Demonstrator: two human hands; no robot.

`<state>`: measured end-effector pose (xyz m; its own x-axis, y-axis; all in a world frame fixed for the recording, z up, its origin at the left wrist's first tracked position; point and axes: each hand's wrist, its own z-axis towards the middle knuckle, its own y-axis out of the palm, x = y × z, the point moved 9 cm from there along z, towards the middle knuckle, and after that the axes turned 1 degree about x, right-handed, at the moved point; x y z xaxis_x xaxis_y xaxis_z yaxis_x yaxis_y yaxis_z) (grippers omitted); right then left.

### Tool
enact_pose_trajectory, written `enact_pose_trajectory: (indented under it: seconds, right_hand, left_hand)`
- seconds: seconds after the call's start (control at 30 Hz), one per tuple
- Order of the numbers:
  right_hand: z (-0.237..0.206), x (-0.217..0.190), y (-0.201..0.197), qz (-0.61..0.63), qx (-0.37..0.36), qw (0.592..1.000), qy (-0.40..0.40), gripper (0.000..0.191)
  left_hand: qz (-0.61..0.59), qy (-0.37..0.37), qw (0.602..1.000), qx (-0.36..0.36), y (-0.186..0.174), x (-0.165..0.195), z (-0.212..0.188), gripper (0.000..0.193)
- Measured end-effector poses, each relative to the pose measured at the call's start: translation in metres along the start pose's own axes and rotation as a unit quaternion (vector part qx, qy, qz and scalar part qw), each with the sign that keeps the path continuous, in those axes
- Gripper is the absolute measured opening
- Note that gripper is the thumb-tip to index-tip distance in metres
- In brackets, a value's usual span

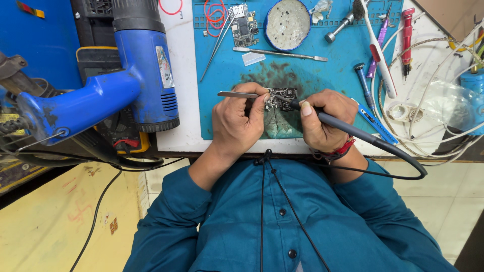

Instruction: The person holds a small circuit board with tweezers in the left hand and uses a soldering iron in the right hand to apply heat to specific points on the board. The person repeatedly repositions the board and the iron to work on different areas.

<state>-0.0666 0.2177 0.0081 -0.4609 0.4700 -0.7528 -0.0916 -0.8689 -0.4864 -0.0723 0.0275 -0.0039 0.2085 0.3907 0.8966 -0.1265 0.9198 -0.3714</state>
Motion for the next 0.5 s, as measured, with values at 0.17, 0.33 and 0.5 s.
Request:
enact_pose_trajectory:
  seconds: [0.17,0.33,0.5]
  right_hand:
    - [-0.0006,0.0008,-0.0007,-0.007,0.001,1.0,0.001,0.014]
    - [-0.0007,0.0009,-0.0007,0.006,0.0,1.0,0.001,0.014]
    - [-0.0011,0.0009,0.0,0.009,0.001,1.0,-0.001,0.014]
  left_hand:
    - [-0.004,-0.001,1.0,0.002,0.0007,0.0006,-0.0003,0.01]
    - [-0.004,-0.001,1.0,-0.001,0.0008,0.0005,0.0,0.009]
    - [0.002,-0.006,1.0,0.0,0.0005,-0.0001,-0.0006,0.009]
